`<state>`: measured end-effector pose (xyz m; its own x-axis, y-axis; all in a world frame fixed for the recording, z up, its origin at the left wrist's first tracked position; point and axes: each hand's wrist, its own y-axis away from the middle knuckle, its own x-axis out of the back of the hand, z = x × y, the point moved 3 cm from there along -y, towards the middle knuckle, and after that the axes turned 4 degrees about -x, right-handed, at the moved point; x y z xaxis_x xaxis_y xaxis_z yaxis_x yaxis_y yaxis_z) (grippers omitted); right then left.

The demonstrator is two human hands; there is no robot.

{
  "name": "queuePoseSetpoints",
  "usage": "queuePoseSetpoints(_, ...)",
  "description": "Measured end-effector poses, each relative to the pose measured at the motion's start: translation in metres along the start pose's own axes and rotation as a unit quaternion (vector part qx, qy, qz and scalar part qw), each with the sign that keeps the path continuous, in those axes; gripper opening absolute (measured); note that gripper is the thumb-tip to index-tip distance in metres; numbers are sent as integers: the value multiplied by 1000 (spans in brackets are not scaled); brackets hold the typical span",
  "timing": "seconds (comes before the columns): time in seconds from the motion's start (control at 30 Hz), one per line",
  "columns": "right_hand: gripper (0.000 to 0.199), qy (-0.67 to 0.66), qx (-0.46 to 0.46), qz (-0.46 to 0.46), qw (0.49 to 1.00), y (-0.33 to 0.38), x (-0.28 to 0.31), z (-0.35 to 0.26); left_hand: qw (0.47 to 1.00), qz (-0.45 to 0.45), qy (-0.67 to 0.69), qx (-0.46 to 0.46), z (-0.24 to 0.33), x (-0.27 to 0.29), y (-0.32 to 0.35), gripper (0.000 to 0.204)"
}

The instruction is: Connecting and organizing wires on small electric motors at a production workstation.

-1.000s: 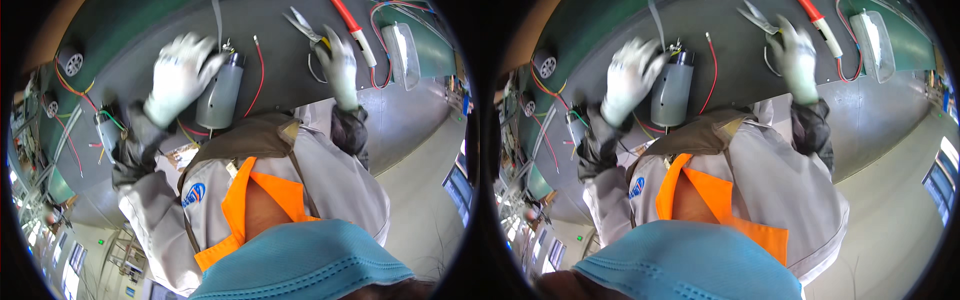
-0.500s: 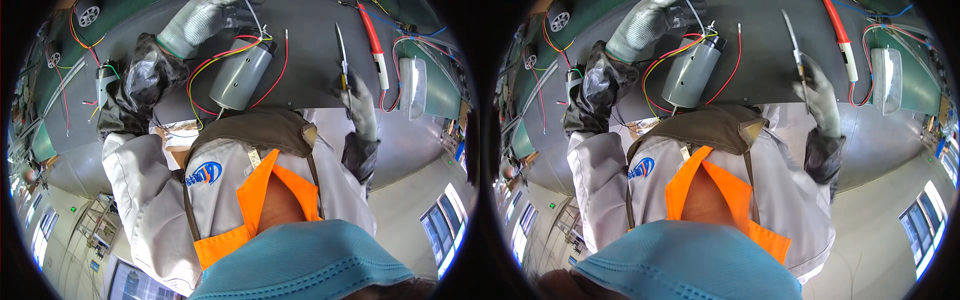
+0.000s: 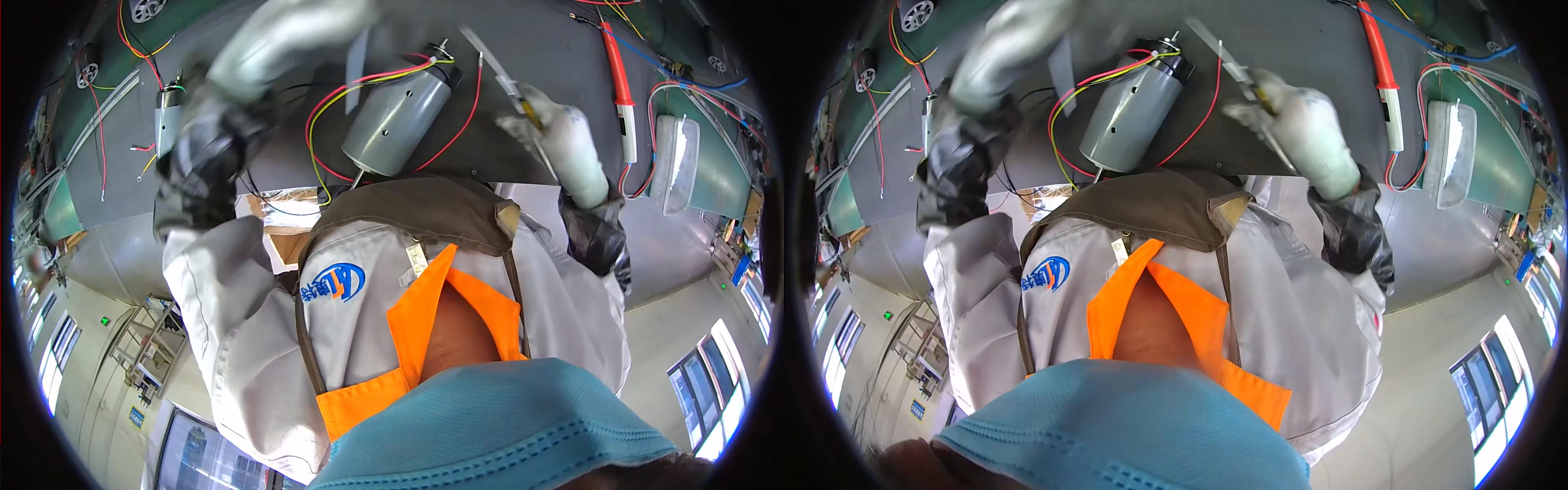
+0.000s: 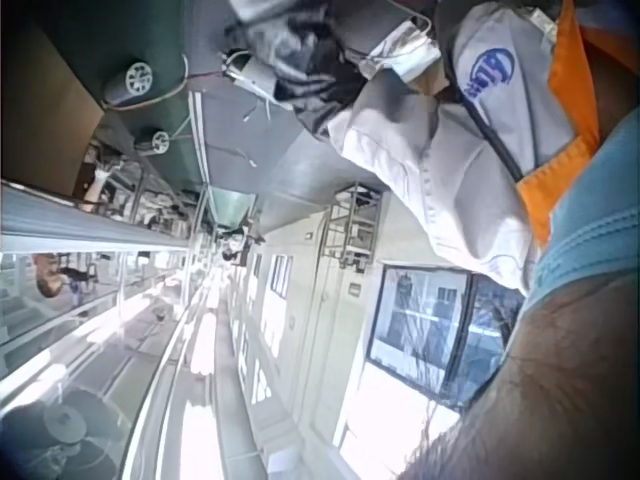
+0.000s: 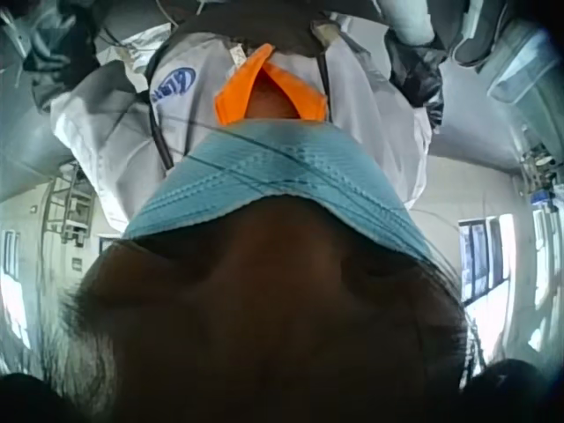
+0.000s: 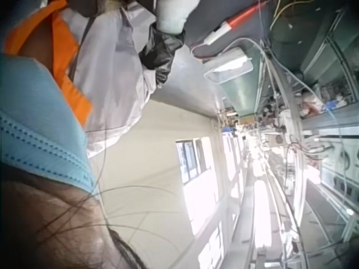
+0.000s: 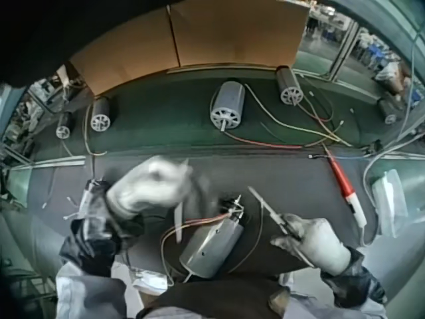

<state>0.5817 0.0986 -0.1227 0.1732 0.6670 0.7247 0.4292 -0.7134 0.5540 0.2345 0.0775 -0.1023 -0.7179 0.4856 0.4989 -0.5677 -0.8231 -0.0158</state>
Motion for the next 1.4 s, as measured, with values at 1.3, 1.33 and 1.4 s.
queuePoseSetpoints(1.3, 29, -297, 117, -74, 945, -55, 51, 18, 814, 262, 410, 317, 32, -115, 151, 38)
queuePoseSetpoints(1.33, 29, -182, 147, -137, 963, -57, 31, -7, 818, 222, 420, 324, 33, -124, 146, 38)
queuePoseSetpoints(1.4, 29, -84, 336, -162, 924, -55, -6, -55, 871, 127, 343, 328, 30, -133, 133, 37)
